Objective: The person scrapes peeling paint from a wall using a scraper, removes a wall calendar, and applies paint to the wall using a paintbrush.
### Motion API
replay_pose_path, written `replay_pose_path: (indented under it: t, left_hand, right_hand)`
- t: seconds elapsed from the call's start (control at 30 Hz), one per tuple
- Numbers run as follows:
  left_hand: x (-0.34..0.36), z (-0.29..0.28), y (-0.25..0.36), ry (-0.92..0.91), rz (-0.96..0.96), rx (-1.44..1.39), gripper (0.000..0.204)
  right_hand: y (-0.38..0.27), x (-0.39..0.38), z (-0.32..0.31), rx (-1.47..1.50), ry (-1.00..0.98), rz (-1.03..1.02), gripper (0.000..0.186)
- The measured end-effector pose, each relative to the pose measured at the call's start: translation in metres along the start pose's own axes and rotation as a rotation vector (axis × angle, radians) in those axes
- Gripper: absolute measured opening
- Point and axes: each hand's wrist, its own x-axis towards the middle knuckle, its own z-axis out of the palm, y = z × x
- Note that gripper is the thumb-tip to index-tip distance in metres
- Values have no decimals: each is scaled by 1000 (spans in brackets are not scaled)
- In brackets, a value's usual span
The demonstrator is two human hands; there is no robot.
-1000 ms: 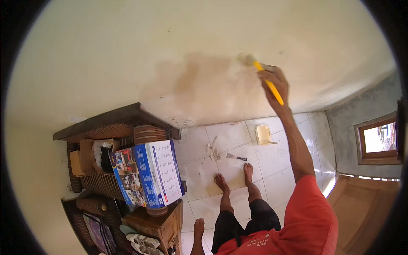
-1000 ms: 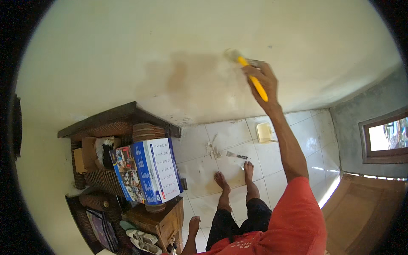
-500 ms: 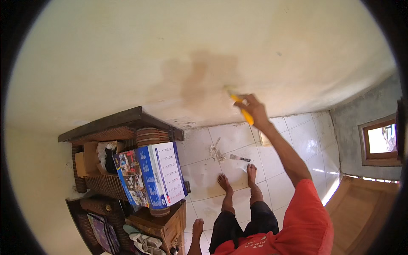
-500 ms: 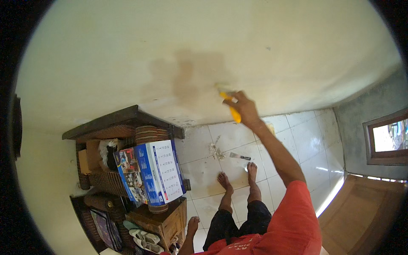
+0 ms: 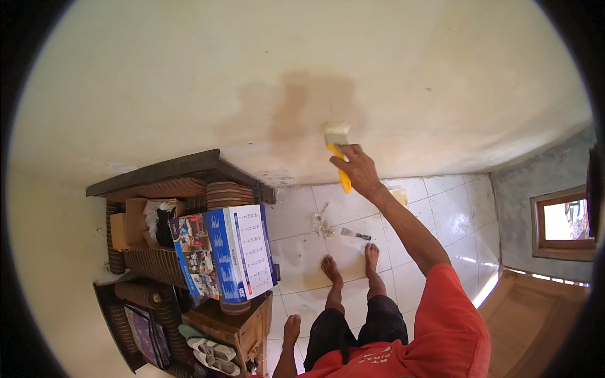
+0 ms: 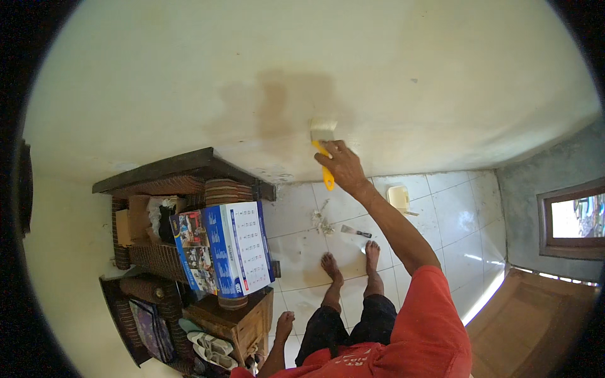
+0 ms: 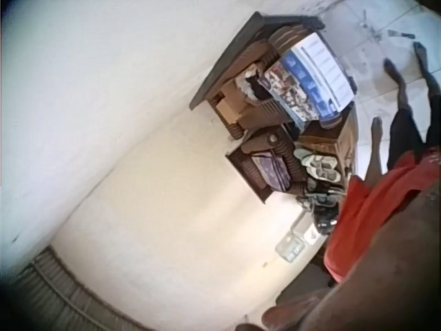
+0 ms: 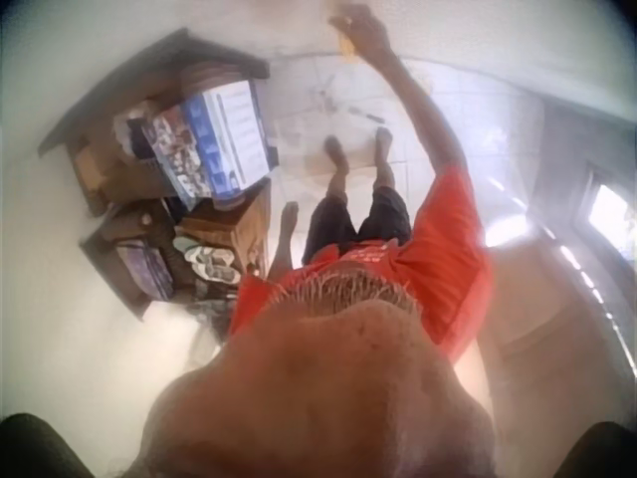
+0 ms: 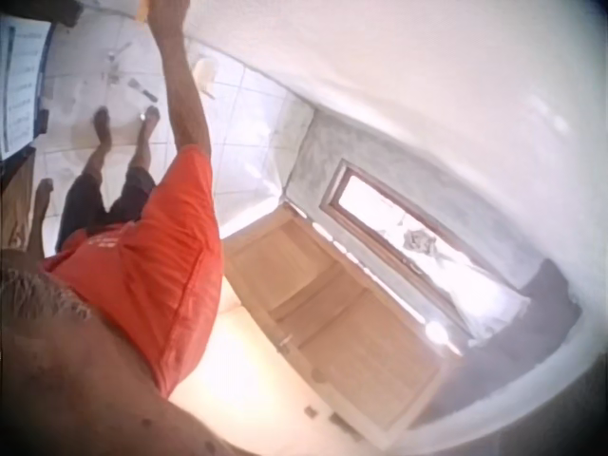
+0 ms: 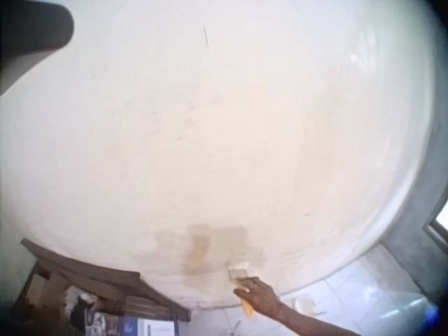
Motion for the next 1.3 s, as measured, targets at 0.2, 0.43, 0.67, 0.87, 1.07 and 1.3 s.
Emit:
replay_pose_path:
  t: [0.2, 0.43, 0.67, 0.87, 1.07, 1.3]
  left_hand:
    - [-36, -24, -14, 31, -13, 57, 39]
    - [-72, -56, -1, 5, -2, 40, 38]
    - [-136, -55, 17, 76, 35, -11, 38]
    - [-181, -58, 26, -21, 42, 133, 40]
    - [-184, -15, 46, -303, 10, 190, 48]
    - [-224, 16, 50, -381, 105, 148, 51]
  right_hand:
    - [10, 42, -104, 179, 226, 178, 38]
    - [-34, 76, -165, 54, 878, 304, 35]
    - [-80, 80, -214, 322, 177, 16, 32]
    - [-27, 112, -427, -109, 510, -39, 29]
    - [-25, 65, -393, -355, 555, -9, 40]
    - [-86, 8, -314, -63, -166, 16, 35]
